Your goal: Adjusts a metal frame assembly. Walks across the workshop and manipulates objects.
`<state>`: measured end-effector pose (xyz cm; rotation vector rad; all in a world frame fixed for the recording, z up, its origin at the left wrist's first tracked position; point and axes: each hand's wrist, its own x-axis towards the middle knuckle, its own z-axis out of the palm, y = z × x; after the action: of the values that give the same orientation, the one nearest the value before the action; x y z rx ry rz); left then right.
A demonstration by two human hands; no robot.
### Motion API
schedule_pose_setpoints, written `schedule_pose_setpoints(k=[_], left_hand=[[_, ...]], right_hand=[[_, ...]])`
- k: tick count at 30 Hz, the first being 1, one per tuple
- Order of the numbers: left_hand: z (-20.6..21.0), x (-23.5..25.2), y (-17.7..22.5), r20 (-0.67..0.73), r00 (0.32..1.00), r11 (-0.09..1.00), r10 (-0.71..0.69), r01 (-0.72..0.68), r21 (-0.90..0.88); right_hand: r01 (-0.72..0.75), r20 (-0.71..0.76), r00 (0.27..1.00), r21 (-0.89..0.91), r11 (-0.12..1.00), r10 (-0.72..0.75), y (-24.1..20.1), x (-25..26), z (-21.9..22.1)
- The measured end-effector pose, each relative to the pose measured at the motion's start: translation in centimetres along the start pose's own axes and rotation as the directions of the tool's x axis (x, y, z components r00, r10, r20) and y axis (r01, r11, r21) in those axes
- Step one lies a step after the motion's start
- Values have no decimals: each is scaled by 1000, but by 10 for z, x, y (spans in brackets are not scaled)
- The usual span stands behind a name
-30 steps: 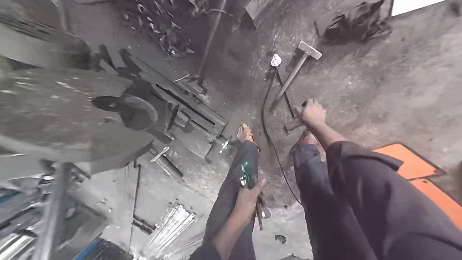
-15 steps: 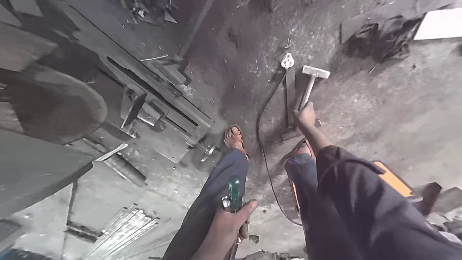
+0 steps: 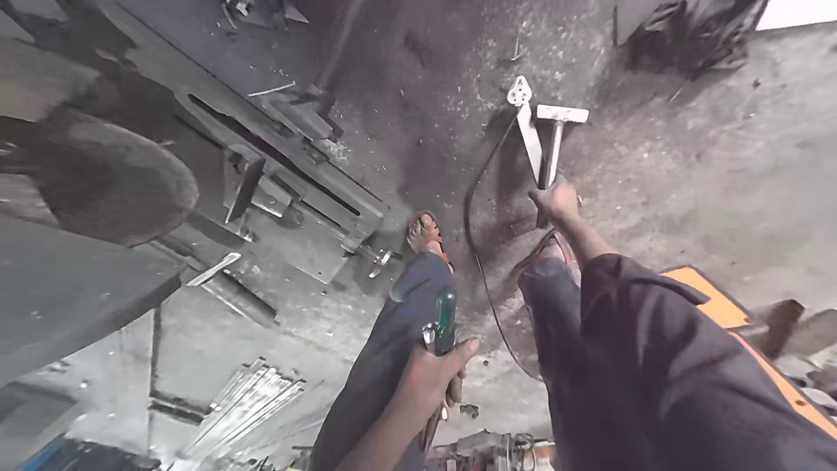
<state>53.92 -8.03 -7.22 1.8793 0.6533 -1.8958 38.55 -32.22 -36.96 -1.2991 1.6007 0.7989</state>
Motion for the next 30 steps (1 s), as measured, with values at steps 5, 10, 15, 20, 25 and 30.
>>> schedule_pose_setpoints(k=[5, 10, 15, 20, 25, 30], left_hand=[[22, 1, -16, 63, 996, 997, -68, 65, 46], [46, 0, -39, 51, 998, 996, 39, -35, -78], [70, 22, -33, 48, 977, 962, 210, -197, -188], [58, 38, -11, -23, 990, 970, 139, -141, -198], [42, 46, 6, -26, 990, 988, 142, -143, -52], [20, 51, 27, 63, 995, 996, 82, -80, -24]], right_hand=[[-197, 244, 963, 346, 917, 115, -14, -66, -57], [-193, 323, 946, 521, 832, 18, 18, -211, -61], [-65, 318, 946, 364, 929, -59, 52, -336, -9], [100, 524, 850, -76, 992, -46, 50, -369, 13], [21, 780, 484, 441, 897, -395, 61, -299, 7], [-251, 449, 894, 475, 843, 14, 85, -95, 25]])
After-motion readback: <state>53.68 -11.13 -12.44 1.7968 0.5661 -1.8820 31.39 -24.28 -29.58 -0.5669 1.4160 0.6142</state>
